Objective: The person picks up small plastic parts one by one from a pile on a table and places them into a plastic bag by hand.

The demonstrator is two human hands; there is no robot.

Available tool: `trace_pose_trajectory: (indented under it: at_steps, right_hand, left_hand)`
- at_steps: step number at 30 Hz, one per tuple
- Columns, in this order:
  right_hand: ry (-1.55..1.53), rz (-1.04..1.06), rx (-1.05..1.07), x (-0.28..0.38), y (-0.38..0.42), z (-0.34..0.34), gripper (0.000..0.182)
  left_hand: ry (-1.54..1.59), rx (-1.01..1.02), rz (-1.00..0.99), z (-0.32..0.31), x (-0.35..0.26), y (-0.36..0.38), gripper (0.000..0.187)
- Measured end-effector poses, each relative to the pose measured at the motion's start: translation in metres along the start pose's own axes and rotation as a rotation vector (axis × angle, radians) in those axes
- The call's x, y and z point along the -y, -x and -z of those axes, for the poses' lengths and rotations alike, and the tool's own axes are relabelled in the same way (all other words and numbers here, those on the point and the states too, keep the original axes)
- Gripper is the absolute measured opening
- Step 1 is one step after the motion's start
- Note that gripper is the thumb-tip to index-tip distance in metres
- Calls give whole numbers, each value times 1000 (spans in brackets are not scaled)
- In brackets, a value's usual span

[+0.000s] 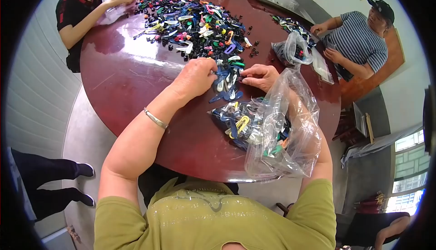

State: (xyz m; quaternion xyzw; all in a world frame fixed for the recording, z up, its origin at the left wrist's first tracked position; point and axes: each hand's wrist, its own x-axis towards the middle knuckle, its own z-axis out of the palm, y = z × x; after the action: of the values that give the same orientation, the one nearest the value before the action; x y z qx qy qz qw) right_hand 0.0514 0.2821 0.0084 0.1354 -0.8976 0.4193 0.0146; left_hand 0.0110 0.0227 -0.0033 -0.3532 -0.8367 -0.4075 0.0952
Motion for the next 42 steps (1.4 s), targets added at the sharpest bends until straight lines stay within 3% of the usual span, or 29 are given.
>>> trace_pose_trajectory:
  at_steps: [4, 7, 10, 14, 17, 21, 24, 28, 31, 35, 36, 39, 40, 42]
  right_hand:
    - [-55, 3, 2, 6, 2, -2, 14]
    - [-157, -230, 13, 11, 3, 0, 12]
    - [-148, -306, -4, 14, 4, 8, 9]
    - [-464, -356, -119, 13, 10, 23, 8]
    - [-568, -269, -304, 37, 15, 43, 8]
    - [-498, -47, -363, 49, 25, 85, 6]
    - [-625, 11, -354, 89, 53, 94, 8]
    - [-454, 192, -304, 117, 83, 99, 10]
    - [-207, 270, -44, 122, 89, 104, 12]
    - [-433, -179, -449, 106, 74, 91, 8]
    - [-351, -185, -470, 95, 63, 87, 9]
    - [-176, -149, -306, 41, 29, 81, 12]
    - [-393, -346, -231, 48, 24, 70, 15]
    - [-484, -387, -195, 39, 10, 50, 18]
  left_hand:
    - [102, -28, -34, -8, 3, -1, 16]
    - [40, -66, -49, -7, 5, -4, 16]
    - [85, -96, -18, -7, 5, -3, 15]
    - [181, -118, 52, -5, 2, -4, 9]
    - [166, -128, 115, 0, -1, -4, 9]
    - [118, -158, 115, -2, 2, -4, 10]
    - [127, -165, 138, -2, -2, -5, 9]
    - [165, -171, 174, 2, -5, -5, 9]
    - [234, -196, 153, 1, -3, -6, 10]
    - [345, -153, 245, 4, -6, -9, 14]
    - [375, -152, 258, 3, -5, -9, 14]
    - [383, -218, 159, -8, 8, -7, 15]
    - [291, -183, 153, -3, 3, -7, 15]
    - [326, -143, 197, -4, 3, -7, 15]
